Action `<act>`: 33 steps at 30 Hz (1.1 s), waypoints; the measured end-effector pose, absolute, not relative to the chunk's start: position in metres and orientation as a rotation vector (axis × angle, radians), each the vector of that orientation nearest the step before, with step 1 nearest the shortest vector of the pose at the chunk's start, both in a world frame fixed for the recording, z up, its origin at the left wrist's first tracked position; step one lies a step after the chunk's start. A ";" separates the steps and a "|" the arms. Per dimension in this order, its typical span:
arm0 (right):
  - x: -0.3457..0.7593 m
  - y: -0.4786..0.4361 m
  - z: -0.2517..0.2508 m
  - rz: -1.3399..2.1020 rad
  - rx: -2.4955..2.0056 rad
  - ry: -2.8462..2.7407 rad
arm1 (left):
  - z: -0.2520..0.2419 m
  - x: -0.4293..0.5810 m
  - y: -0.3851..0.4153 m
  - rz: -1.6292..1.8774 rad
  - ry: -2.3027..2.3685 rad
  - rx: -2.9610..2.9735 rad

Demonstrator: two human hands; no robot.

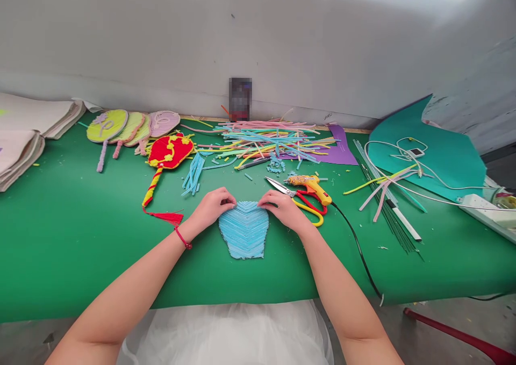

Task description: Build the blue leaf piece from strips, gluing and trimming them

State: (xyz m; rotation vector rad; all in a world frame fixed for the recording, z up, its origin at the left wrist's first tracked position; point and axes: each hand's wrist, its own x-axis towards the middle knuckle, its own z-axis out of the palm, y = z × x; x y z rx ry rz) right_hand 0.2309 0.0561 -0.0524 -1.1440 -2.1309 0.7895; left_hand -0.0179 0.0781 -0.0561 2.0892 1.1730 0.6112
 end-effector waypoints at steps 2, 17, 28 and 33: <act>0.231 0.057 -0.053 0.804 -1.143 -2.125 | -0.057 -0.017 0.078 0.617 1.170 2.085; 0.233 0.059 -0.055 0.817 -1.162 -2.119 | -0.050 -0.015 0.073 0.606 1.218 2.173; 0.231 0.058 -0.052 0.781 -1.155 -2.127 | -0.045 0.027 -0.009 0.175 1.510 2.696; 0.232 0.058 -0.052 0.800 -1.151 -2.125 | -0.058 0.035 -0.018 0.141 1.658 2.657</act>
